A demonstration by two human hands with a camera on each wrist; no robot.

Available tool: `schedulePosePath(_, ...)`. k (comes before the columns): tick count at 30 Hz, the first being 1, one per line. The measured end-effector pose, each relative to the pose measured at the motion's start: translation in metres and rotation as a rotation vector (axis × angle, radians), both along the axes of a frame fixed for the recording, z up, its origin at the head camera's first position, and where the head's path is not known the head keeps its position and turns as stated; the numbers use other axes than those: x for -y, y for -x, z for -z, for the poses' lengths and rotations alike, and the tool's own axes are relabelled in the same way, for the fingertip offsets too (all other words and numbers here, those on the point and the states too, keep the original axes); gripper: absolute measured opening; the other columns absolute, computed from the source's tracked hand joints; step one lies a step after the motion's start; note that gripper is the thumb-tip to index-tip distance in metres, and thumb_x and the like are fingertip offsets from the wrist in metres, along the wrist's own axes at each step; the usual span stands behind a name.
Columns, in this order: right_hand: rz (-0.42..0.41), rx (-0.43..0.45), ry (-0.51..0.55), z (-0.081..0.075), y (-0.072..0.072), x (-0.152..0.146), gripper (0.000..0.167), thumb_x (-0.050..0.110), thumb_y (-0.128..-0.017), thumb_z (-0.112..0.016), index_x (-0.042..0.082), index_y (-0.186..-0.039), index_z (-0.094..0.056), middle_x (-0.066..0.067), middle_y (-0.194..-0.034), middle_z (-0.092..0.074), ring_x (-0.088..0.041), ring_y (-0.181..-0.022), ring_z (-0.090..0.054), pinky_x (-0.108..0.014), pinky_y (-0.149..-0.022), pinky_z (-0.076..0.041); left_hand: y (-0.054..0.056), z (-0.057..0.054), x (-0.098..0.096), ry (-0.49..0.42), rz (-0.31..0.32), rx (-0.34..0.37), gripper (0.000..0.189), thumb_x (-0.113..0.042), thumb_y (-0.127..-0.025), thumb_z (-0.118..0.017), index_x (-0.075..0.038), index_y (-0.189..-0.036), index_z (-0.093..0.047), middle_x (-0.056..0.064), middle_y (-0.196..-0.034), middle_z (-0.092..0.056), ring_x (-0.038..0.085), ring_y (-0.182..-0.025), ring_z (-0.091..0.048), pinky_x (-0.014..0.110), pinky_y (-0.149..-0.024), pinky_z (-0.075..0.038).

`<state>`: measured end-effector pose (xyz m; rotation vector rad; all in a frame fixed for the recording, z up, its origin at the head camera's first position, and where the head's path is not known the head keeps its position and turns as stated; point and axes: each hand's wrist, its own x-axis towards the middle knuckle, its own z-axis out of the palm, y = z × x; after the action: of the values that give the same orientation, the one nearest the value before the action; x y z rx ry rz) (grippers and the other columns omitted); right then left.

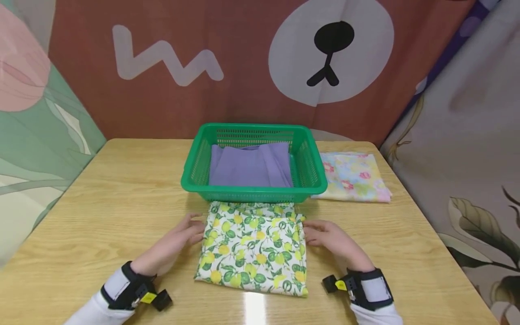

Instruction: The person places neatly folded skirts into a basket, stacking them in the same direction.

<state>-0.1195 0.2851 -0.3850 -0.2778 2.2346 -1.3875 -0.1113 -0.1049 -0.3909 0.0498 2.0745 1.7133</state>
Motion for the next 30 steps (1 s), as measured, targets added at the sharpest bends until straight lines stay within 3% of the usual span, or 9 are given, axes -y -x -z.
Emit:
schedulePosePath(3,-0.019,0.042,0.016,0.000,0.001,0.000,0.058,0.024,-0.100,-0.047,-0.022,-0.134,-0.034,-0.033,-0.123,-0.056,-0.024,-0.102,-0.064,-0.030,-0.085,-0.054,0.004,0.004,0.009,-0.180,0.005,0.094,0.062,-0.025,-0.099,-0.043,-0.001,-0.147,-0.011,0.029,-0.139,-0.039,0.028,-0.123,-0.048,0.041,-0.105,-0.040)
schedulePosePath(7,-0.040,0.126,0.044,0.000,-0.001,0.000,0.054,0.023,-0.099,-0.049,-0.022,-0.128,-0.042,-0.024,-0.112,-0.064,-0.016,-0.095,-0.066,-0.030,-0.083,-0.055,0.008,0.012,0.020,-0.364,0.128,0.176,0.058,-0.023,-0.103,-0.027,0.013,-0.144,-0.008,0.039,-0.140,-0.032,0.030,-0.121,-0.051,0.037,-0.101,-0.045)
schedulePosePath(11,-0.071,0.204,0.131,0.005,-0.002,0.004,0.055,0.023,-0.099,-0.050,-0.019,-0.133,-0.039,-0.022,-0.120,-0.062,-0.017,-0.101,-0.065,-0.032,-0.087,-0.054,0.011,0.019,0.020,-0.486,0.281,0.259,0.057,-0.025,-0.104,-0.020,0.014,-0.144,-0.010,0.033,-0.141,-0.038,0.028,-0.122,-0.053,0.038,-0.101,-0.045)
schedulePosePath(15,-0.103,0.234,0.192,0.010,-0.003,0.011,0.057,0.025,-0.099,-0.049,-0.015,-0.138,-0.034,-0.019,-0.123,-0.061,-0.019,-0.104,-0.065,-0.031,-0.088,-0.053,0.009,0.023,0.009,-0.566,0.344,0.331,0.056,-0.025,-0.105,-0.022,0.008,-0.148,-0.007,0.019,-0.138,-0.048,0.020,-0.119,-0.055,0.038,-0.101,-0.044)
schedulePosePath(20,-0.085,0.273,0.241,0.013,-0.004,0.017,0.062,0.025,-0.099,-0.051,-0.013,-0.141,-0.027,-0.014,-0.121,-0.063,-0.018,-0.102,-0.065,-0.032,-0.087,-0.053,0.004,0.024,-0.008,-0.613,0.345,0.362,0.057,-0.023,-0.104,-0.029,-0.004,-0.151,-0.003,0.016,-0.146,-0.038,0.019,-0.124,-0.051,0.041,-0.104,-0.041)
schedulePosePath(30,-0.135,0.350,0.445,0.025,0.000,0.023,0.059,0.015,-0.101,-0.042,-0.013,-0.145,-0.014,-0.005,-0.122,-0.063,-0.019,-0.108,-0.063,-0.036,-0.091,-0.051,0.000,0.024,-0.023,-0.584,0.259,0.370,0.058,-0.030,-0.103,-0.034,-0.010,-0.152,-0.010,0.014,-0.146,-0.039,0.019,-0.124,-0.052,0.039,-0.105,-0.040)
